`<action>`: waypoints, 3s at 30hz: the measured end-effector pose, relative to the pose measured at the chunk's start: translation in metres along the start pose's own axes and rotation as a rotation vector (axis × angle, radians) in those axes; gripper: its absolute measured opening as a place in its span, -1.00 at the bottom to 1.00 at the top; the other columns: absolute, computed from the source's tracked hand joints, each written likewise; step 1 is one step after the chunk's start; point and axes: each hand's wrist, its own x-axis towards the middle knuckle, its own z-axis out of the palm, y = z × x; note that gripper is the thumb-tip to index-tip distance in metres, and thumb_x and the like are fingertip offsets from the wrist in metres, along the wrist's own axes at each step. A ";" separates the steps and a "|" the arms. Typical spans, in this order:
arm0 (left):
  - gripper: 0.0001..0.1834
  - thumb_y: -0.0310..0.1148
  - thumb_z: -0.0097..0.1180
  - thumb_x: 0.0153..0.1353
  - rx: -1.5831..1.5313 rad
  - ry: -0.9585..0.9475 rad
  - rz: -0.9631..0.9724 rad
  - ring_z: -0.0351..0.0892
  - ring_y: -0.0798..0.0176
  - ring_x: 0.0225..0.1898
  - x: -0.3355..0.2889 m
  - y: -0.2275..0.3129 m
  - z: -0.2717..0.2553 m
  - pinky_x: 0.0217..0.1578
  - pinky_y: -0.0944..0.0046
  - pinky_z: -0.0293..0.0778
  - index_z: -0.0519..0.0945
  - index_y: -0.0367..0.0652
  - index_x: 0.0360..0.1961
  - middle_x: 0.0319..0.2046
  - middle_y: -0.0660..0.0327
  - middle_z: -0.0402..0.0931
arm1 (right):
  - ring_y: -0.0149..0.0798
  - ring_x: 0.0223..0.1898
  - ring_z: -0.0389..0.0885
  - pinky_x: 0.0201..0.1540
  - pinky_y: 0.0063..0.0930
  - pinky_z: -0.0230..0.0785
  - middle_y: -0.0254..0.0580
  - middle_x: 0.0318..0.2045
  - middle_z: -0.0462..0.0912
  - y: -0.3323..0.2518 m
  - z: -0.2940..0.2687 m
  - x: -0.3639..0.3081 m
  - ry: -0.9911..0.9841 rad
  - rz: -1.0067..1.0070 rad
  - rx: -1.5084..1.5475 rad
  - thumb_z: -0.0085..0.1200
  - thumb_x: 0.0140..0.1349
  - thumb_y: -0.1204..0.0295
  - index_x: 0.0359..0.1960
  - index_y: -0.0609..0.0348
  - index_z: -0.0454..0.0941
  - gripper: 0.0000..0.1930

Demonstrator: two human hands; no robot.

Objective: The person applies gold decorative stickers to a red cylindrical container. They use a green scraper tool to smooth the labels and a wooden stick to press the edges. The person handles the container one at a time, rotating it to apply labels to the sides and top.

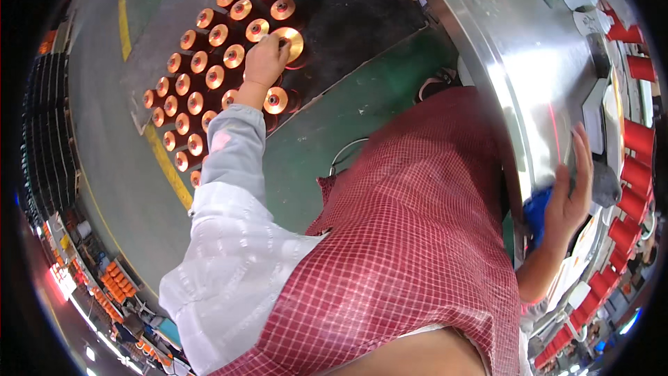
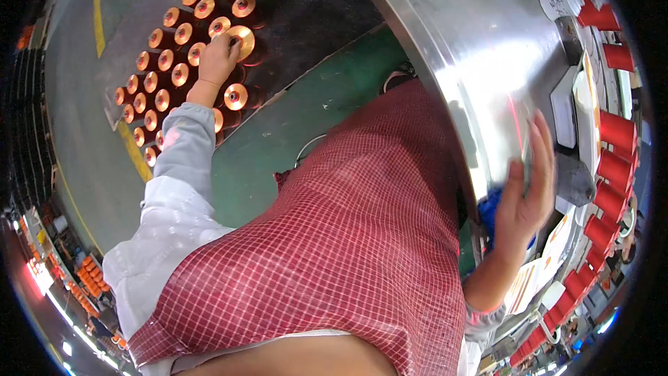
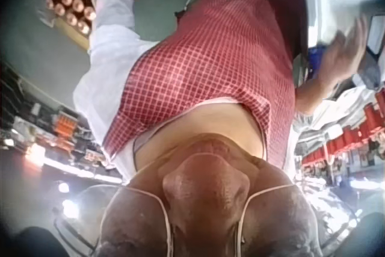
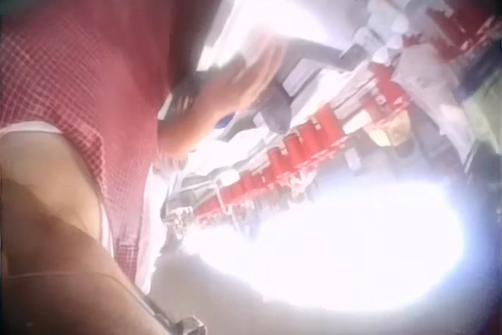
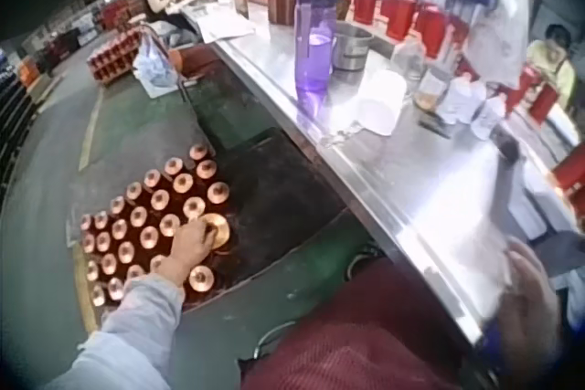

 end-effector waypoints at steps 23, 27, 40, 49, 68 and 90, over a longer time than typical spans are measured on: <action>-0.48 -0.13 0.01 0.32 0.261 -0.385 -0.504 0.56 -0.24 -0.10 -0.005 -0.106 0.163 -0.16 -0.03 0.57 0.47 -0.41 0.08 -0.02 -0.22 0.46 | -0.02 0.02 0.55 0.07 -0.34 0.36 0.01 -0.05 0.56 0.263 -0.169 0.173 0.209 0.230 -0.641 0.05 0.30 0.39 0.17 0.03 0.47 -0.61; -0.41 -0.05 -0.02 0.36 -0.069 -0.196 -0.650 0.50 -0.21 0.01 -0.013 -0.064 0.111 -0.06 -0.05 0.48 0.40 -0.38 0.16 0.02 -0.23 0.46 | 0.07 -0.02 0.54 0.06 -0.16 0.37 0.11 -0.06 0.55 0.385 -0.190 0.243 0.271 0.454 -0.796 0.08 0.24 0.21 0.21 -0.02 0.44 -0.51; -0.66 -0.46 -0.23 0.43 -0.745 0.416 0.039 0.52 0.06 0.01 0.100 0.190 -0.104 0.08 0.17 0.46 0.37 -0.46 0.12 0.08 -0.09 0.42 | -0.06 -0.32 0.59 -0.20 -0.23 0.39 -0.07 -0.39 0.62 0.411 -0.207 0.202 0.366 0.468 -0.706 0.16 0.20 0.11 -0.39 0.18 0.54 -0.66; -0.01 -0.02 0.34 0.07 -1.235 0.038 1.062 0.32 -0.14 0.26 0.176 0.476 -0.141 0.20 0.02 0.31 0.13 -0.43 0.33 0.26 -0.18 0.25 | -0.44 -0.52 0.53 -0.51 -0.46 0.44 -0.29 -0.52 0.56 0.080 -0.256 0.154 0.231 0.607 -0.273 0.15 0.25 0.31 -0.38 0.16 0.53 -0.82; -0.34 0.05 0.12 0.26 -2.022 -1.314 -0.166 0.66 0.10 -0.16 0.098 0.507 -0.124 -0.16 0.09 0.66 0.35 -0.31 0.13 -0.05 -0.03 0.54 | -0.40 -0.28 0.49 -0.40 -0.48 0.41 -0.25 -0.15 0.61 0.106 -0.086 0.017 0.195 0.594 0.622 -0.03 0.35 -0.01 0.22 0.10 0.42 -0.45; 0.28 0.12 0.36 0.01 -1.425 -0.220 0.791 0.23 -0.11 0.27 0.065 0.477 -0.101 0.28 -0.01 0.15 -0.24 -0.39 0.41 0.24 -0.19 0.14 | 0.04 0.29 0.36 0.26 -0.23 0.24 0.11 0.23 0.41 0.090 -0.082 -0.030 -0.133 0.214 0.530 0.31 0.13 0.22 0.41 0.20 0.02 -0.10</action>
